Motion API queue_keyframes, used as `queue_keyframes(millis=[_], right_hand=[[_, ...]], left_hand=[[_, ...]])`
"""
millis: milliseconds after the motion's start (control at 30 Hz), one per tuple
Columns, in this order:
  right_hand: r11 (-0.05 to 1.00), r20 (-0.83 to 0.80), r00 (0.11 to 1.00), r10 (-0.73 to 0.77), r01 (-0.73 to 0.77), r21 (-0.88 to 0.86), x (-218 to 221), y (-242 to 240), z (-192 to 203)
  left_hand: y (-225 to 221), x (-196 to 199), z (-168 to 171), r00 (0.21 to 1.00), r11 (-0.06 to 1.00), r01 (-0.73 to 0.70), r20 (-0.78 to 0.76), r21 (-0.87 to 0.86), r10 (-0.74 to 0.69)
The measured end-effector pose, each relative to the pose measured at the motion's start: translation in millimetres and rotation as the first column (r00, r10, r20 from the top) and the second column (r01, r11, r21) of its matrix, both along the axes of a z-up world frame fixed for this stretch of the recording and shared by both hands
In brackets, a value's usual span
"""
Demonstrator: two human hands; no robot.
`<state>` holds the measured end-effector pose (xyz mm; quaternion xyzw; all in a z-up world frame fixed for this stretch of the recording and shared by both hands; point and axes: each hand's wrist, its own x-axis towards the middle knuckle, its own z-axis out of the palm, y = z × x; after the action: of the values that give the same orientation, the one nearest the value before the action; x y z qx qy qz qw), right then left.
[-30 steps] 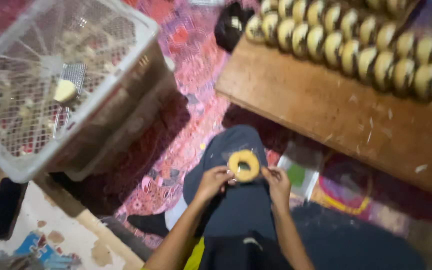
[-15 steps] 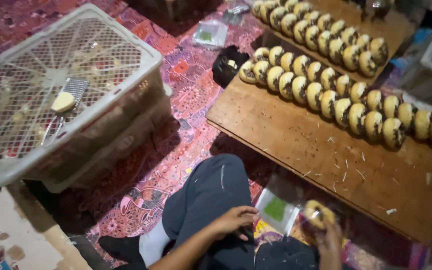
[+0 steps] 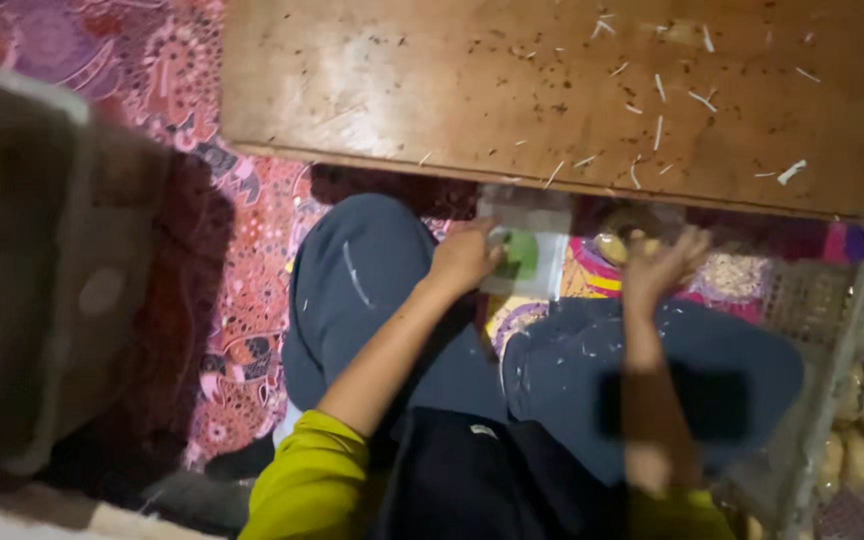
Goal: The person sits on the floor and repeatedly picks up donuts from a wooden board, places each into a clear plastic bag, and sets the bagged donut into a white crate. The process continues with multiple donuts throughout the clip.
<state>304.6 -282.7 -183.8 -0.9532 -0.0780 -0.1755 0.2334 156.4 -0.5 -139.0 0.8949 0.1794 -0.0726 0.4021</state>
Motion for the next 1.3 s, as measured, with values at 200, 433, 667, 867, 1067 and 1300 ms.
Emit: queue_keyframes(millis=[200,433,667,867,1067,1300], right_hand=[[0.816,-0.234,0.799,0.554,-0.464,0.344,-45,78,32],[0.578,-0.477,0.626,0.617,-0.772,-0.265,-6,155,-17],[0.566,-0.852,0.459,0.253,-0.784,-0.255,11,181,-18],[0.444,-0.695,0.575,0.432,-0.806,-0.391,-22,181,31],[0.475,-0.668,0.601,0.44,-0.787,-0.395,-23,200,49],[0.496,-0.709,0.597,0.375,-0.776,-0.391,-17,194,41]], left_hand=[[-19,9,-66,0.987,0.792,0.125,-0.152,0.597,-0.041],[-23,21,-107,0.98,0.746,0.125,-0.2,0.654,0.011],[-20,43,-89,0.979,0.763,0.055,-0.184,0.644,0.086],[-27,27,-52,0.972,0.804,0.096,-0.231,0.587,0.053],[-14,28,-38,0.976,0.776,0.111,-0.214,0.621,0.031],[-11,34,-53,0.969,0.831,0.071,-0.237,0.552,0.074]])
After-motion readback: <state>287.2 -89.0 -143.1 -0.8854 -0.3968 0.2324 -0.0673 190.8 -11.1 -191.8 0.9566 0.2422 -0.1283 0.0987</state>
